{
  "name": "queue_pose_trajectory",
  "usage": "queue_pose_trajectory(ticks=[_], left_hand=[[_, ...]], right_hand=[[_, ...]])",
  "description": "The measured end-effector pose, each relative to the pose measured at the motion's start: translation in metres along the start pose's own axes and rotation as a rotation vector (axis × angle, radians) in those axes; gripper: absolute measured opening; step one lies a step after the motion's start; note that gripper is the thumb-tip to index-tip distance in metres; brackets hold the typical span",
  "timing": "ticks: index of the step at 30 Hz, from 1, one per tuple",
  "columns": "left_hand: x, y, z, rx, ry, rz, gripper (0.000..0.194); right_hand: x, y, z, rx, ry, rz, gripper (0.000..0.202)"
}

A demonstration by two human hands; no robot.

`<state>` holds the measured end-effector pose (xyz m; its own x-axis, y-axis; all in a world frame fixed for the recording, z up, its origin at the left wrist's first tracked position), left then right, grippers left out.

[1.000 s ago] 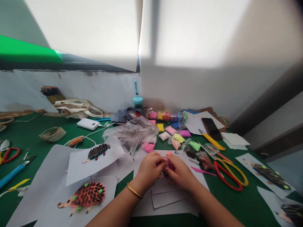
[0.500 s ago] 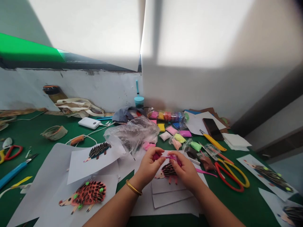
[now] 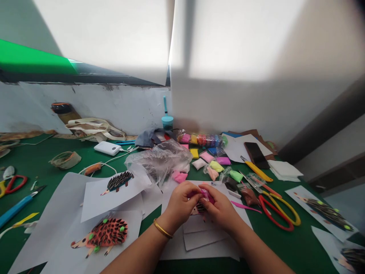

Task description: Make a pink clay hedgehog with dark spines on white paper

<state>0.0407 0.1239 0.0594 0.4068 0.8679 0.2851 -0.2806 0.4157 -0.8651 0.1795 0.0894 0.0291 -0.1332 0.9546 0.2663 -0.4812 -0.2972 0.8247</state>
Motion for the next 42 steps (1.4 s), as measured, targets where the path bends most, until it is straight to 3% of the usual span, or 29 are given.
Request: queue_pose_trajectory(ticks=[9, 14, 18, 24, 26, 31, 33, 39, 42], left_hand=[[-0.003, -0.009, -0.008, 0.321, 0.102, -0.174, 0.019], [-0.006, -0.015, -0.008, 0.205, 0.161, -0.183, 0.027], [-0.007, -0.014, -0.004, 0.123, 0.097, -0.175, 0.026], [-0.008, -0.018, -0.008, 0.196, 0.14, -0.224, 0.028], [-0.008, -0.017, -0.009, 0.152, 0.147, -0.2, 0.027], [-0.006, 0.008, -0.006, -0.154, 0.002, 0.067, 0.018], [-0.005, 0.014, -0.007, -0.19, -0.004, 0.113, 0.015], [-0.004, 0.001, -0.009, -0.007, 0.089, -0.022, 0.009], [0.0, 0.004, -0.001, -0.063, 0.01, 0.005, 0.013]], right_hand=[[0.0, 0.003, -0.003, -0.001, 0.058, 0.02, 0.042], [0.0, 0.004, 0.001, 0.04, 0.017, 0.007, 0.037], [-0.005, -0.004, 0.008, 0.003, -0.049, -0.002, 0.041], [-0.005, 0.004, 0.012, 0.031, -0.046, 0.018, 0.039], [-0.003, 0.01, 0.012, 0.055, -0.027, 0.039, 0.036], [-0.001, 0.01, 0.014, 0.036, -0.092, -0.024, 0.026], [-0.001, 0.007, 0.015, 0.015, -0.104, -0.04, 0.02], [-0.002, 0.009, 0.017, 0.006, -0.105, 0.003, 0.011], [-0.004, 0.0, 0.019, 0.16, -0.106, -0.036, 0.011]])
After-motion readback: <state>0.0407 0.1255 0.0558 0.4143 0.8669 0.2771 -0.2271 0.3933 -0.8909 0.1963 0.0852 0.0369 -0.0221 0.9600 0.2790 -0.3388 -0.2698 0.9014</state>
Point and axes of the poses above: each hand's wrist, its own x-axis towards the middle knuckle, its own z-axis out of the back of the hand, y = z × x, the point moved 6 cm from there along x, towards the middle knuckle, and after that the axes turned 5 degrees about z, right-handed, at the moved point
